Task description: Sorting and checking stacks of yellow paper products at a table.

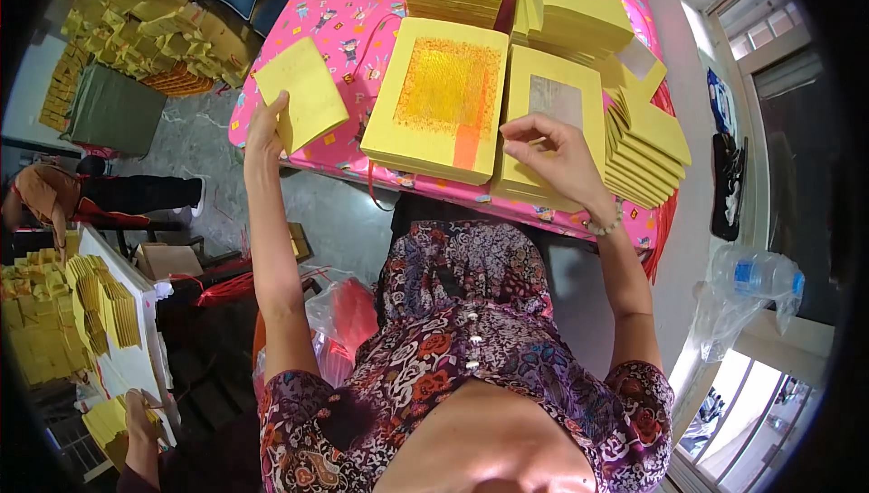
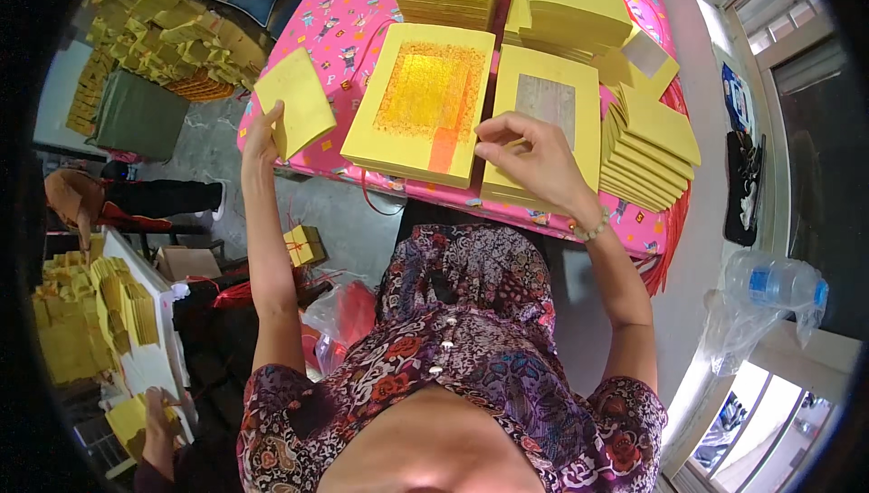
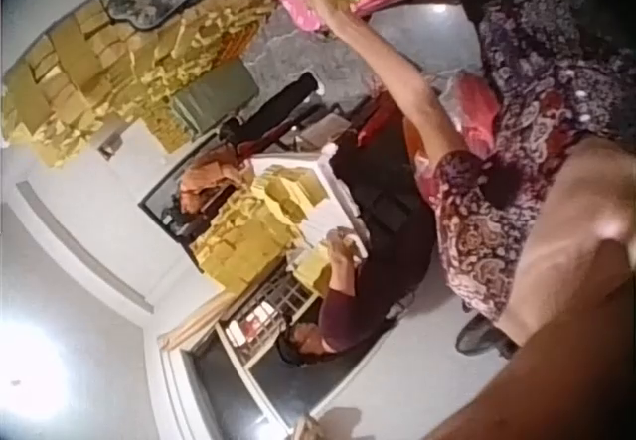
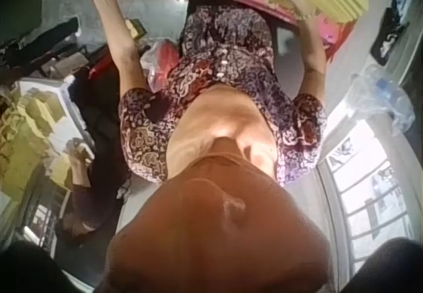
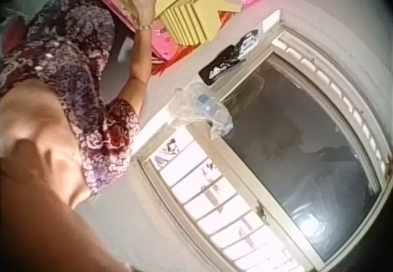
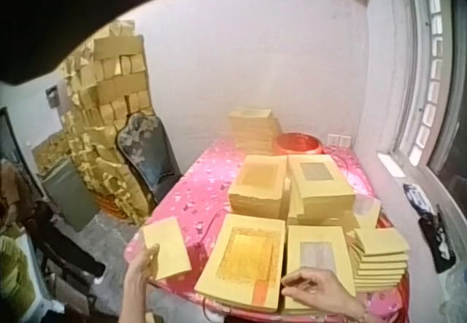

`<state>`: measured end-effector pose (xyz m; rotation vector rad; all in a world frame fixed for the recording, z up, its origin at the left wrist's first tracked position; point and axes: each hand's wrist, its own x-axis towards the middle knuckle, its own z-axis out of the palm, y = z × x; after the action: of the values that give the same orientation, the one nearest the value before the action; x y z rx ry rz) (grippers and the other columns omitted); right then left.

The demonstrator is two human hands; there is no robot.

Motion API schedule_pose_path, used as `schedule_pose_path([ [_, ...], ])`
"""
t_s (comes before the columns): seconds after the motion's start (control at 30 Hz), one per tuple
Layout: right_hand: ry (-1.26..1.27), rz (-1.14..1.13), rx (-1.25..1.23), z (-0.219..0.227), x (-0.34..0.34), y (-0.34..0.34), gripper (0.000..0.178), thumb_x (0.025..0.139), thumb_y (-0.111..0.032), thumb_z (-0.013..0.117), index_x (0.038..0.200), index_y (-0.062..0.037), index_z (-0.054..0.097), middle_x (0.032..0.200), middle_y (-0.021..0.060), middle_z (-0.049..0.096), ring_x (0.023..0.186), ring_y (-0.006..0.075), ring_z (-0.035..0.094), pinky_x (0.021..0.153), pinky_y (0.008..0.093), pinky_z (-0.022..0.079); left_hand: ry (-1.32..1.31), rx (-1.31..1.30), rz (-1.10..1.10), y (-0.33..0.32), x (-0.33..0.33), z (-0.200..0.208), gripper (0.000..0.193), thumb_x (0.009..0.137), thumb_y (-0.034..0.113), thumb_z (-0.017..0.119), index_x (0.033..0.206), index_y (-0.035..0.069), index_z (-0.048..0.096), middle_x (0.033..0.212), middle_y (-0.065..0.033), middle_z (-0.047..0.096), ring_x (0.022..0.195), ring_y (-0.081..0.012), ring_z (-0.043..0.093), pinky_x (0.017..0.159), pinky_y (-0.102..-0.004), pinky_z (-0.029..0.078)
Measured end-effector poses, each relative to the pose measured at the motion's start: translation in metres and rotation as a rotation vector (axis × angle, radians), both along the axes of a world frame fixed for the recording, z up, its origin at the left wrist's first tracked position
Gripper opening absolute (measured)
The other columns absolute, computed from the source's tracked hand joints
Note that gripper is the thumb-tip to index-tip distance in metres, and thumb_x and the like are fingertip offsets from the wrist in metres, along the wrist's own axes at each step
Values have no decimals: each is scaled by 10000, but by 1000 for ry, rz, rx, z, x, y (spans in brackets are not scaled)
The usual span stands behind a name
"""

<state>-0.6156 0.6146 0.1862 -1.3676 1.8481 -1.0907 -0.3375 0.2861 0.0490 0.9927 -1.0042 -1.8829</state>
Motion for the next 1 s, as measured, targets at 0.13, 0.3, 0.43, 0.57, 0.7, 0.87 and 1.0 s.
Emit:
schedule_pose_path([
  [0.13,359,84,-97,2,9,6,266,801,-203,693,968,-7,629,897,98,635,846,224,628,761,325,484,-192,-38,-120,-6,2,-20,304,895,104,584,1167,-17,524,1050,-114,628,909,-215,637,771,-342,530],
  [0.3,534,148,-163,0,21,5,317,766,-260,713,963,-30,620,883,103,600,849,280,595,741,365,480,-451,-62,-278,-16,-8,-38,302,882,154,618,1136,-4,572,935,-73,655,813,-171,642,686,-330,524],
  [0.43,686,135,-240,-9,25,1,335,740,-281,726,944,-38,618,875,95,591,823,281,577,722,371,476,-547,-188,-311,-29,-15,-56,346,853,177,655,1134,-8,573,942,-74,654,771,-157,632,664,-310,512],
  [0.57,739,152,-266,-14,28,-3,286,739,-262,724,897,-41,633,870,82,595,797,262,568,709,367,476,-778,-415,-240,-44,-6,-79,489,762,247,727,1116,-42,554,880,-106,637,738,-184,629,664,-315,502],
  [0.7,706,102,-303,-19,24,0,219,753,-239,715,821,-41,649,832,70,602,784,251,569,704,359,475,-1012,-609,-162,-20,-32,-51,461,799,239,695,1143,-34,555,971,-149,652,827,-214,644,711,-323,514],
  [0.87,530,85,-272,-16,27,-6,161,781,-197,693,738,-46,661,764,59,613,742,245,572,680,354,466,-1100,-1083,67,-14,-23,-40,452,795,240,697,1166,15,566,982,-141,658,870,-218,644,775,-319,502],
  [1.0,441,51,-212,-18,20,-7,148,779,-192,691,738,-51,668,759,60,616,732,241,574,678,353,461,-415,-885,-179,42,-50,45,324,812,187,677,1096,41,626,935,-90,668,895,-181,624,796,-307,482],
])
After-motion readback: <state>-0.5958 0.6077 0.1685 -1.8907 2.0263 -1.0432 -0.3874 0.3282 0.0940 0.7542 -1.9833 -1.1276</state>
